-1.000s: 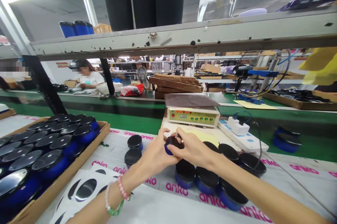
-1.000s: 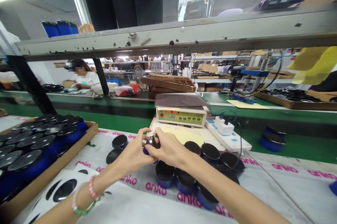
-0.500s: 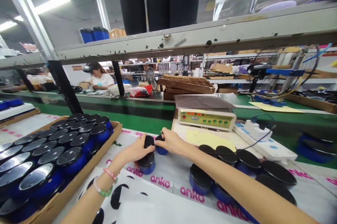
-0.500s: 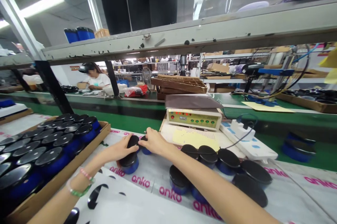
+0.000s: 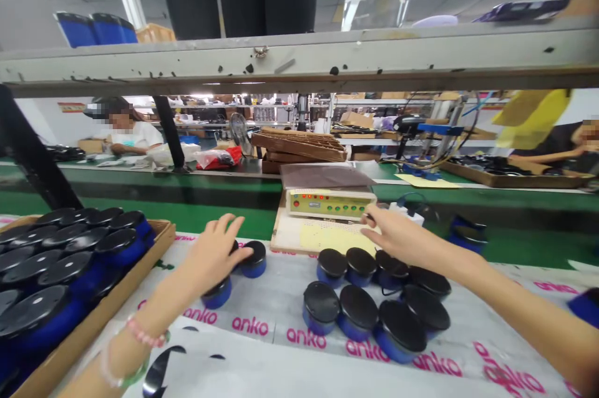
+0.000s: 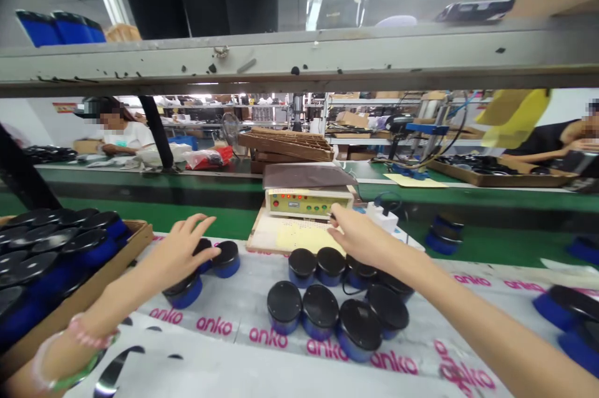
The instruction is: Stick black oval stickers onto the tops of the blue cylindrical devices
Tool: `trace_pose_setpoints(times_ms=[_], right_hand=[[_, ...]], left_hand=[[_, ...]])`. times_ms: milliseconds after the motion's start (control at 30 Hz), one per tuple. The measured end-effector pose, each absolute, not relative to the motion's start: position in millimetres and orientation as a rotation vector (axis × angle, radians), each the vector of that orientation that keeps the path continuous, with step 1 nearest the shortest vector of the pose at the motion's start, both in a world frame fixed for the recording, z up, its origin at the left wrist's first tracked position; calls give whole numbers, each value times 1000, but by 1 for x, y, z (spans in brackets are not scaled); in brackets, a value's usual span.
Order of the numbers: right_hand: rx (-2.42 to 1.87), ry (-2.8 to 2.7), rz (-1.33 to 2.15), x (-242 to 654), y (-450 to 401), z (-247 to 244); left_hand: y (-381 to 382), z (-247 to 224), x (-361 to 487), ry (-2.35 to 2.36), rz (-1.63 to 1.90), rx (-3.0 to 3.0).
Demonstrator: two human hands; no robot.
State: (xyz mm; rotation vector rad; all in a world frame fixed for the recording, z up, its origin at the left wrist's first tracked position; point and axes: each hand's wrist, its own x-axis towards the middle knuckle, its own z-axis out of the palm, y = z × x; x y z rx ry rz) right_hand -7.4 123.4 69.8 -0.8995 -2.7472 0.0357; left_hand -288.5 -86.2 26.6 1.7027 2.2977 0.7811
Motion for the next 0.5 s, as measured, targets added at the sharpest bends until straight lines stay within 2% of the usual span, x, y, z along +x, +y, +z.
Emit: trace_pose_setpoints(times_ms=[167, 300, 367, 500], right_hand=[[-1186, -2507, -273, 52, 123, 92], [-1237, -2385, -432, 75, 97, 91], [-1137, -2497, -331, 73, 80, 77], [-773, -2829, 226, 46, 46, 40]], left_hand=[[-70, 3, -196, 1730, 741, 1866], [-59, -15, -175, 1721, 840, 1768], [-58, -14, -175, 1729, 912, 1751], [-62, -6, -172, 1719, 1069, 1764]])
